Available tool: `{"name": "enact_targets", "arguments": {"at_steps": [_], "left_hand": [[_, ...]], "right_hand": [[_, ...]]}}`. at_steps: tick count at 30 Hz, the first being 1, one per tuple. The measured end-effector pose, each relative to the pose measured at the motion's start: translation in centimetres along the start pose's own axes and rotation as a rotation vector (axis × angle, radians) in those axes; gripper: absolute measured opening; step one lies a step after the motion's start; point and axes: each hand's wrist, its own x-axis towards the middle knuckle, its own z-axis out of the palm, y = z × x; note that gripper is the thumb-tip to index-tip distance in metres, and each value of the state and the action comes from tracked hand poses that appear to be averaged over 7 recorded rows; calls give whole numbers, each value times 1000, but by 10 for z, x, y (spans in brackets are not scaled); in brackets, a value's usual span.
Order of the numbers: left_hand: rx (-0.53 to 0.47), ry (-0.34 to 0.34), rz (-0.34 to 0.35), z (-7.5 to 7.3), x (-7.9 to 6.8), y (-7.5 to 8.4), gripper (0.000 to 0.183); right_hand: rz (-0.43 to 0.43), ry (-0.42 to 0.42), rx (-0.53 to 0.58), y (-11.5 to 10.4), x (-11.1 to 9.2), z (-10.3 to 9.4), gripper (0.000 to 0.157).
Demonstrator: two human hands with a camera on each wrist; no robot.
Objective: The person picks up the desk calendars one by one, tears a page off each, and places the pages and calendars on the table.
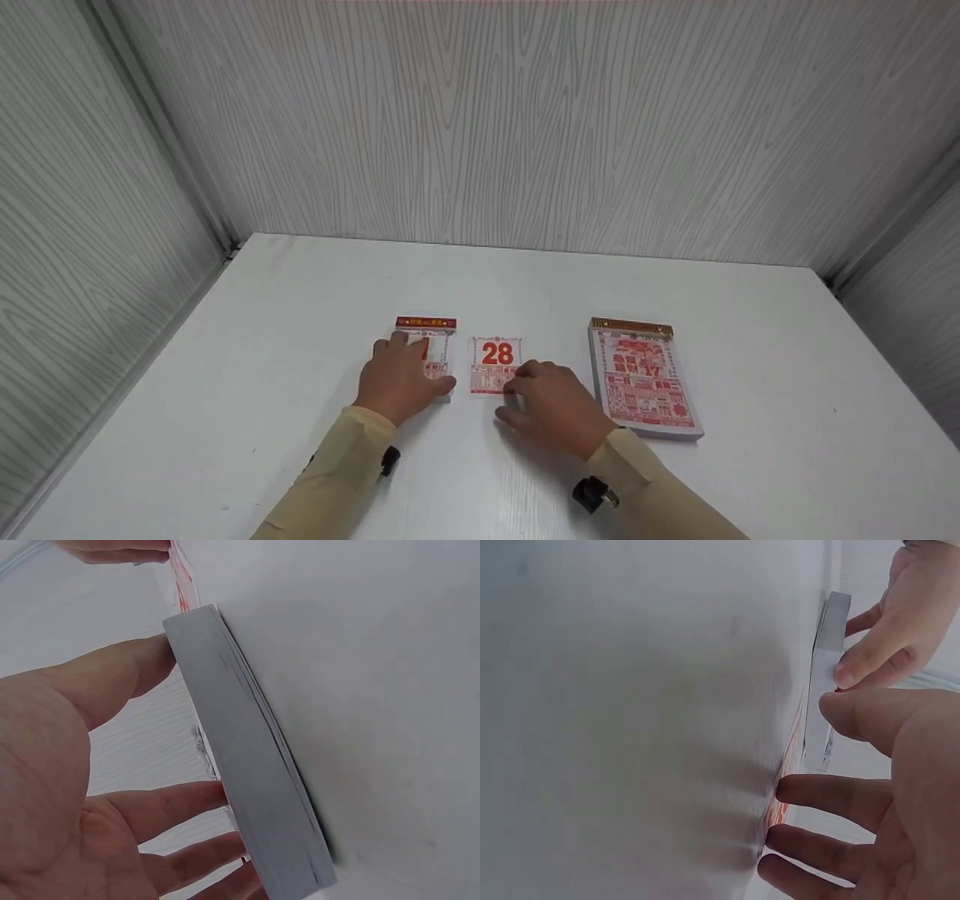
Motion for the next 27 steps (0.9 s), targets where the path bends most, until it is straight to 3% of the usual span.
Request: {"name": "enact_targets", "arguments": {"at_steps": [15, 27], "left_hand": [[4, -24, -15, -6, 3, -9, 74], [-8, -21, 8, -8, 3, -10, 70]], "right_hand": [[4, -38, 9, -20, 9, 8, 37], [-16, -29, 41, -18, 10, 7, 36]]}}
